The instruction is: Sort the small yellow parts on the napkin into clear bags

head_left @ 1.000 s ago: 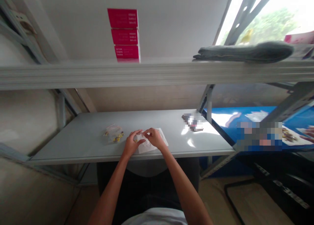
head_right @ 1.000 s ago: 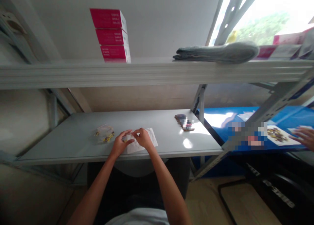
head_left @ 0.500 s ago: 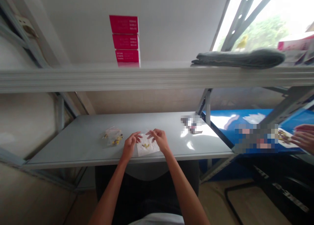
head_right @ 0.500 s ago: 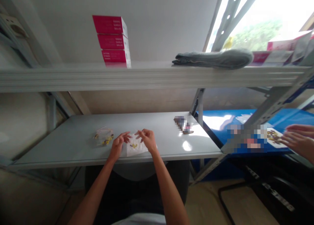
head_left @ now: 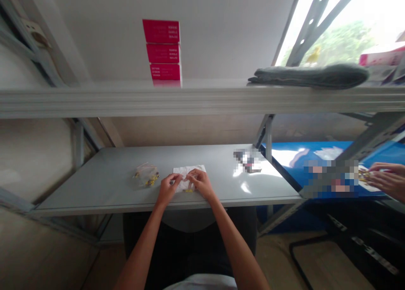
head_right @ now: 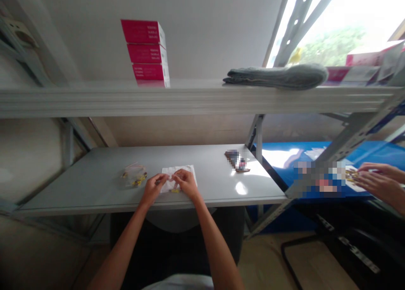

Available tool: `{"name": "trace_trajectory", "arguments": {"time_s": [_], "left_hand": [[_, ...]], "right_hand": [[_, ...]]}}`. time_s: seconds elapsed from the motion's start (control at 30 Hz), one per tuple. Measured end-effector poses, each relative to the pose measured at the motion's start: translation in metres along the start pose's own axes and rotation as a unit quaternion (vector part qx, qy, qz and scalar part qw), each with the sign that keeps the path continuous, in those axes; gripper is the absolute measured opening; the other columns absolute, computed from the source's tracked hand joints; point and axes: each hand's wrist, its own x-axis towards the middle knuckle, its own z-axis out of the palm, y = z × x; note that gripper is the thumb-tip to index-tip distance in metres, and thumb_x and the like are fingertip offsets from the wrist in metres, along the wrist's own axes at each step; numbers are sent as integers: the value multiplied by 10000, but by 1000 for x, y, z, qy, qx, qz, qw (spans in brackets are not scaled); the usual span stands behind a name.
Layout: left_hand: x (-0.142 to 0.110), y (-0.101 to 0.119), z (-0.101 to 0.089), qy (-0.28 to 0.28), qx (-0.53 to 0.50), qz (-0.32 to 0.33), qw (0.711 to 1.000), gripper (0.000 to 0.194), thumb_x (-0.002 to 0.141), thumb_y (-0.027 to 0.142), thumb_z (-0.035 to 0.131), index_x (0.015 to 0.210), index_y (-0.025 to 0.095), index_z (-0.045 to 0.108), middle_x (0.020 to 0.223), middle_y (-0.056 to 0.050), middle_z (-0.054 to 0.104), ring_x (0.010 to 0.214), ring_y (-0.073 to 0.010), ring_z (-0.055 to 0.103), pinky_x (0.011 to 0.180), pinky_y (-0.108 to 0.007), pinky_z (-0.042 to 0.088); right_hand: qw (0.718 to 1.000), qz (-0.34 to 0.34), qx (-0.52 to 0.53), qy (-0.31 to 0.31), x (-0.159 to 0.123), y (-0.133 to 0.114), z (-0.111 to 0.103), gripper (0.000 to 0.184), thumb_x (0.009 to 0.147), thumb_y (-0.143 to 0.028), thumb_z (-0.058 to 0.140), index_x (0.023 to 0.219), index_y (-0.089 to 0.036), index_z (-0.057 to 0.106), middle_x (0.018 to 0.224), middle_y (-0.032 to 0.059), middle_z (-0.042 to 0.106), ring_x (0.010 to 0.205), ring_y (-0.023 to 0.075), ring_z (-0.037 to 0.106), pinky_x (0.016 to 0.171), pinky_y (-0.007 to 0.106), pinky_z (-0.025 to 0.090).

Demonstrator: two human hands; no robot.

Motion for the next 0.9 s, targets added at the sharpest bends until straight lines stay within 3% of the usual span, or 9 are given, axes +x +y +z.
{"name": "trace_trajectory", "arguments": {"time_s": [0.23, 0.6, 0.8, 0.9], "left_hand": [[2, -7, 0, -19, -41, -2, 999, 356, 892, 526, 654, 905, 180, 736, 918, -63, 753, 924, -229, 676, 864, -309, 500], [1, -2, -3, -14, -62, 0, 998, 333, 877, 517, 657, 868, 187, 702, 876, -57, 732, 894, -222, 678, 852, -310, 517], [1, -1, -4, -14, -64, 18, 998, 315, 882, 497, 659, 845, 187, 695, 871, -50, 723, 893, -216, 671, 854, -309, 515], [1, -1, -4, -11, -59, 28, 998, 292, 893, 477, 656, 852, 191, 704, 874, -49, 726, 899, -216, 669, 862, -313, 511]], "right_hand": [[998, -39, -47, -10, -3, -2, 1, 385, 846, -587, 695, 822, -207, 643, 752, 26, 719, 575, 139, 576, 584, 263, 471], [997, -38, -61, -23, -8, -13, 6, 346, 855, -544, 681, 794, -212, 607, 680, 4, 684, 505, 113, 503, 517, 233, 387], [999, -1, -34, -33, -7, -5, 6, 378, 852, -558, 683, 982, -214, 598, 710, 4, 704, 468, 105, 478, 482, 216, 349], [996, -20, -82, -31, -7, -4, 6, 340, 891, -527, 641, 844, -191, 646, 686, 11, 677, 530, 112, 493, 536, 227, 378]]}}
